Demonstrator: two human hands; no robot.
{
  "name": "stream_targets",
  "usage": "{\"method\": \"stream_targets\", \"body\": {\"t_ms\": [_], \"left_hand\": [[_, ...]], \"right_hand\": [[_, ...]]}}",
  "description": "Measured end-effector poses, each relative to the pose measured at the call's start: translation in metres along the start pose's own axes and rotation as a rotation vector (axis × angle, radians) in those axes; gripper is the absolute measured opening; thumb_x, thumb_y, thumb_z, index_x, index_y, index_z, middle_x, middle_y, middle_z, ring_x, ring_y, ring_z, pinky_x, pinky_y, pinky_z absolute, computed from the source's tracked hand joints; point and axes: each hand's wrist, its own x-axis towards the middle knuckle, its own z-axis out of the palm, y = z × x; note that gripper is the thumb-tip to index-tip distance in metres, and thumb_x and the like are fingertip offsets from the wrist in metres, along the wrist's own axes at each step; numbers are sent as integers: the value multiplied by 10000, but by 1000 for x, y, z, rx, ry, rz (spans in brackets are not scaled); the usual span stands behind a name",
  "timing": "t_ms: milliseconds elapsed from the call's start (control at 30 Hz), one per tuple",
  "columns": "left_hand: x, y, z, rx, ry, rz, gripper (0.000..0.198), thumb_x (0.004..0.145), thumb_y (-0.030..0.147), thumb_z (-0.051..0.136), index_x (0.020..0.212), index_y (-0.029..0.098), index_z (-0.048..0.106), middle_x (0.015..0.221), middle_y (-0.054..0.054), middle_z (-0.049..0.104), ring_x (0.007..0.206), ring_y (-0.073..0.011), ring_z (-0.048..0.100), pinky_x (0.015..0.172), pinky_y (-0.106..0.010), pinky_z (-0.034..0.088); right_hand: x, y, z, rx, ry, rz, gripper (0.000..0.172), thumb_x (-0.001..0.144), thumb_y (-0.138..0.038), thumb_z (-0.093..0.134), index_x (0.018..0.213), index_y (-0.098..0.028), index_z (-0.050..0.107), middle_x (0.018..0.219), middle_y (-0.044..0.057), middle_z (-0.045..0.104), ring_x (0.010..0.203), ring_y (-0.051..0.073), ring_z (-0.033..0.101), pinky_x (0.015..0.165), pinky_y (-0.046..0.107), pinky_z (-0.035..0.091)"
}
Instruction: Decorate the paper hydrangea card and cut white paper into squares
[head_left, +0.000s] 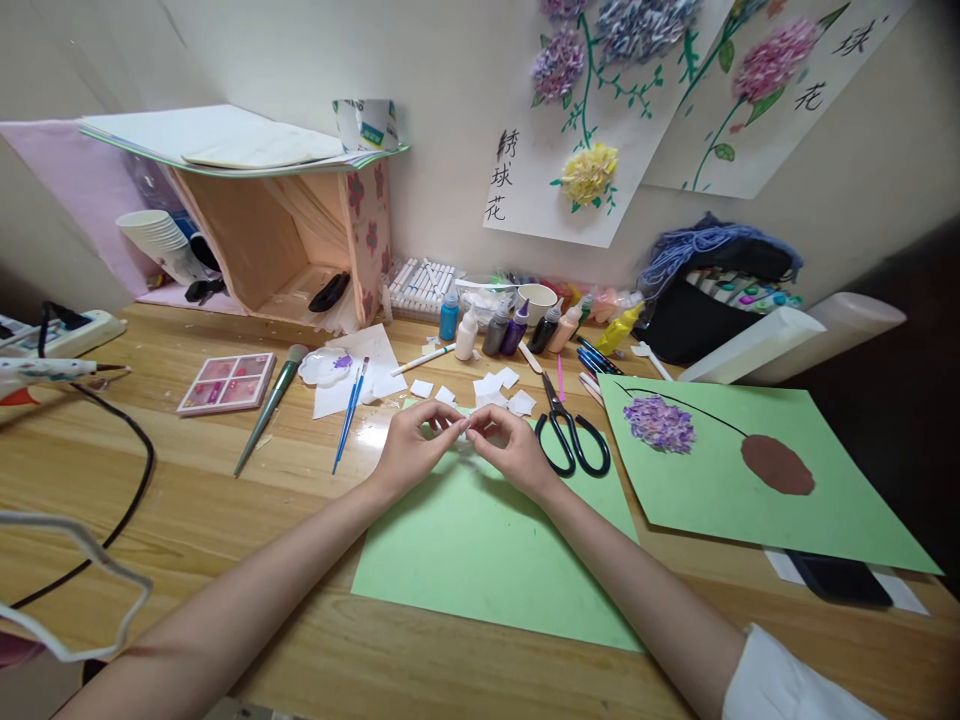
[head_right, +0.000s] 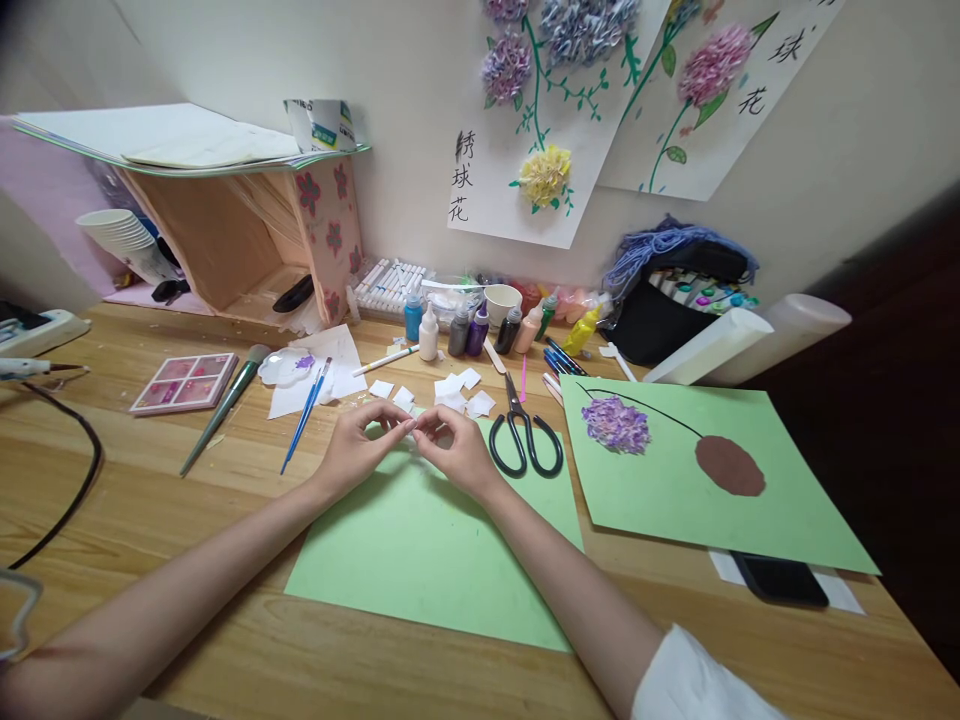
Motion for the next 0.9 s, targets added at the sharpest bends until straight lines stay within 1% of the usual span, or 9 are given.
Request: {"method": "stream_targets", "body": {"t_ms": [167,367,533,667,900], "left_hand": [[0,1,0,18,-5,-5,181,794,341,597,761,171,650,710,-24,640,650,-129,545,614,-240,431],[0,1,-1,2,-37,-36,167,809,310,575,804,174,672,755,-31,674,687,-140,591,664,-254,466],[0,0,0,-29,-20,-37,147,780,290,611,842,172,674,799,-41,688,704,-142,611,676,-257,487],[0,1,0,-51,0,-46,147,773,290,619,823,164,675,790,-45,689,697,-140,615,666,-252,493],[0,3,0,-49,-5,-48,162,789,301,601,787,161,681,758,-49,686,697,-150,615,661,-259,486]], "right_hand": [[1,2,0,20,2,39,145,791,-324,584,794,-180,593,767,21,601,724,152,564,678,279,462],[3,5,-1,69,50,56,147,788,-329,591,762,-187,564,782,20,594,705,146,557,658,275,463],[3,4,-1,75,47,57,157,788,-343,596,792,-186,587,804,26,604,710,148,562,651,280,467],[2,5,0,76,22,54,138,790,-322,595,808,-186,606,854,28,613,725,142,567,639,269,460],[3,4,-1,83,8,61,165,795,-340,588,798,-177,610,763,22,618,716,148,585,636,267,463]]}}
